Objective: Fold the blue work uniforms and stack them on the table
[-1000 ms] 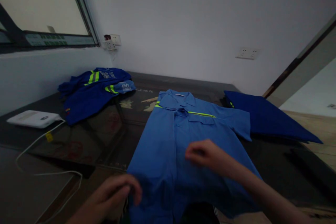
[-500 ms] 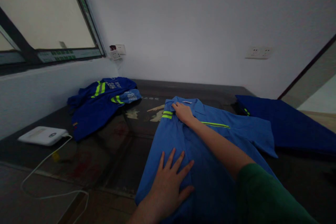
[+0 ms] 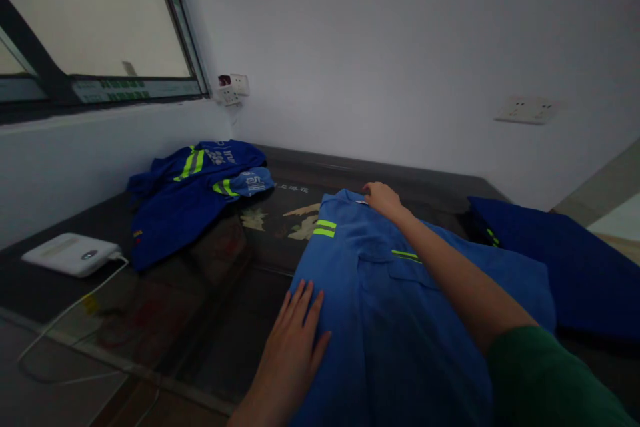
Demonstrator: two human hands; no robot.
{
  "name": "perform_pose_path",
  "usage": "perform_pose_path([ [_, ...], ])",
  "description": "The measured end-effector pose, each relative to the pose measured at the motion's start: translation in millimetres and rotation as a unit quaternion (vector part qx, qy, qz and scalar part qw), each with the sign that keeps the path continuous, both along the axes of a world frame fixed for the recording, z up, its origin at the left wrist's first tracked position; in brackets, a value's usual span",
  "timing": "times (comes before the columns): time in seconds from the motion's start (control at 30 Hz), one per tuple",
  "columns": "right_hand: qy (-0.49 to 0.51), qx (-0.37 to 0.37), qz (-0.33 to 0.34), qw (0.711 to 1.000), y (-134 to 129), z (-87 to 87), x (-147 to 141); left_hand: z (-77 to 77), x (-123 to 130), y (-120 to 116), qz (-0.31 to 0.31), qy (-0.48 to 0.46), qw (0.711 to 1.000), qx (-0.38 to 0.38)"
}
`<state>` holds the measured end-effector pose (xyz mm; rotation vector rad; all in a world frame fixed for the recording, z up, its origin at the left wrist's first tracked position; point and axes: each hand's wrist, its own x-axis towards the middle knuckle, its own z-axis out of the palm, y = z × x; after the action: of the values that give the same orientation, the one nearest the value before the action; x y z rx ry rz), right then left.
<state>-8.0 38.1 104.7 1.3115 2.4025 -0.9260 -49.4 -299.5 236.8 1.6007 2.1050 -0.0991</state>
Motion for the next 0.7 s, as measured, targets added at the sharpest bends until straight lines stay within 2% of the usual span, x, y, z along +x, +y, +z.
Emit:
perform_pose_path([
  [0.13,0.021,-0.028,0.022,0.999,-20,-8.5,-79,-12.0,-1,-9,-0.005,0.034,0.999,0.004],
  [0.23,0.003,-0.036,0.007,0.999,-32,-21.9,-114,-15.6,0,-13,-0.02,0.036,0.999,0.005],
  [0.37,-0.015,-0.075,-0.007,0.997,-33,-45.5,-135,-20.8,-1,-16,-0.041,0.041,0.998,0.01],
  [0.53,-0.002,-0.118,-0.012,0.993,-15,-74.4,-154,-25.0,7,-21,-0.056,0.08,0.995,0.037],
  [0.7,0.032,-0.121,-0.042,0.991,-9,-94.7,-153,-21.1,23,-24,-0.054,0.1,0.992,0.062],
])
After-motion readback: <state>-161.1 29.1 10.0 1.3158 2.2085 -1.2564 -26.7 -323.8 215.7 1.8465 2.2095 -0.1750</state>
